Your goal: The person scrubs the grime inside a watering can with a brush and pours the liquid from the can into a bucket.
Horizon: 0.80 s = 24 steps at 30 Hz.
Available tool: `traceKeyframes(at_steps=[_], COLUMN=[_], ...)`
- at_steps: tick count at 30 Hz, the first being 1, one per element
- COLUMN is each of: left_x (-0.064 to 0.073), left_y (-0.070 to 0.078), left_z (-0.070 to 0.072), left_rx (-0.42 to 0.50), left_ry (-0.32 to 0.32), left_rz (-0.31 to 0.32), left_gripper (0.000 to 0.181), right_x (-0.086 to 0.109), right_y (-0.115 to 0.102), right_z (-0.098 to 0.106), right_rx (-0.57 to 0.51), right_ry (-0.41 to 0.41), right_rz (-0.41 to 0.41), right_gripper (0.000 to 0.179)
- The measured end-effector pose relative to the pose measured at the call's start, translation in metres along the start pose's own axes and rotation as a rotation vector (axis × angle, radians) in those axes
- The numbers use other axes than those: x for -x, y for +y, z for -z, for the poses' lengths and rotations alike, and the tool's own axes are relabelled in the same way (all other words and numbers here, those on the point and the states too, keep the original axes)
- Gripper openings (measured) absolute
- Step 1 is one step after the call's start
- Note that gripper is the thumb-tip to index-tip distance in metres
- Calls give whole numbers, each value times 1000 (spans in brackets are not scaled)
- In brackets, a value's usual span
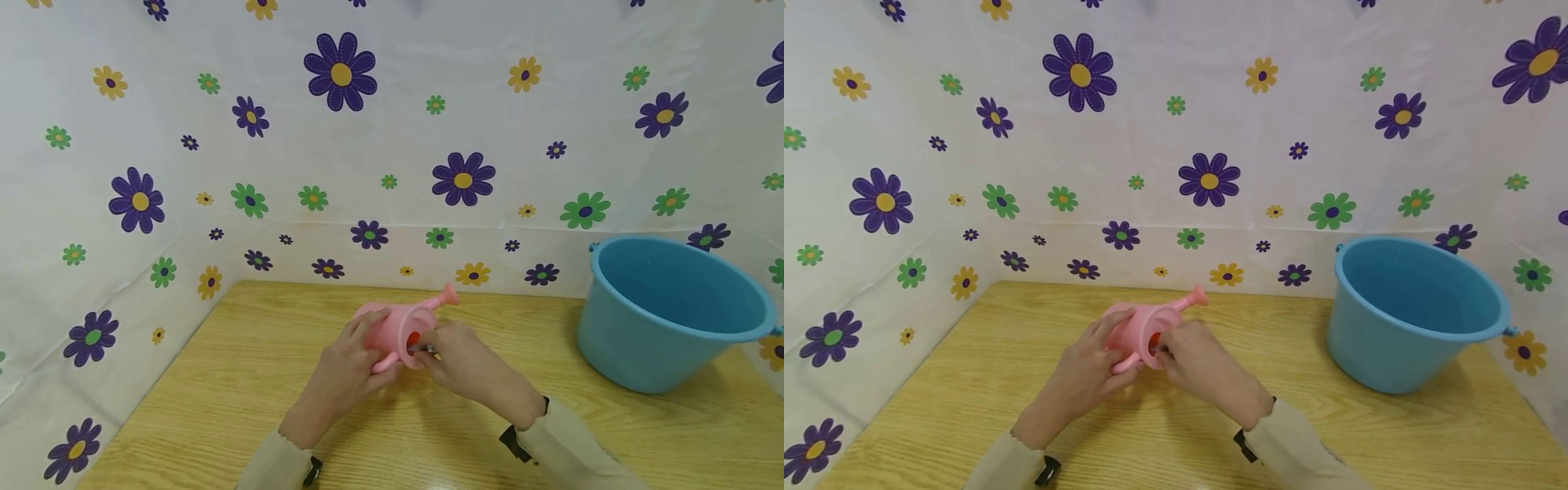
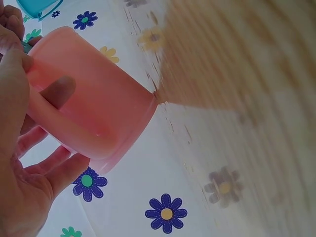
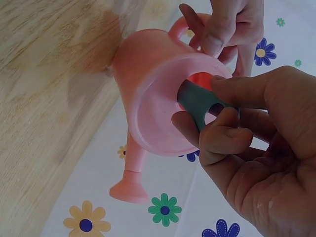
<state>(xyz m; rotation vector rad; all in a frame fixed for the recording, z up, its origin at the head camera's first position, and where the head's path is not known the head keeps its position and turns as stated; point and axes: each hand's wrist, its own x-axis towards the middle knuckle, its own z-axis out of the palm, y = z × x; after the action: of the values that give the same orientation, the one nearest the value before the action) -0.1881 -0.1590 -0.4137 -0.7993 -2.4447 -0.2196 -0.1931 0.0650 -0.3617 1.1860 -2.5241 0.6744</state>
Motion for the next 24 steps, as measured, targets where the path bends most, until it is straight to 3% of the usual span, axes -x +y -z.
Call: traceKeyframes(at_steps=[6, 12, 24], left_x=[1, 0, 2], left_y=[0, 0, -1], left_z=[0, 1, 0], left_rx=[2, 8, 20], left_ry=[11, 14, 10], left_rz=[0, 7, 16], left_gripper=[41, 40, 41], right_x=[0, 3, 11], right_y=[0, -3, -15], right_z=[-4, -3, 8], right_rx=[-7, 57, 143], right_ry=[14, 32, 32], right_rz=[0, 16, -41], right_gripper=[4, 7, 5])
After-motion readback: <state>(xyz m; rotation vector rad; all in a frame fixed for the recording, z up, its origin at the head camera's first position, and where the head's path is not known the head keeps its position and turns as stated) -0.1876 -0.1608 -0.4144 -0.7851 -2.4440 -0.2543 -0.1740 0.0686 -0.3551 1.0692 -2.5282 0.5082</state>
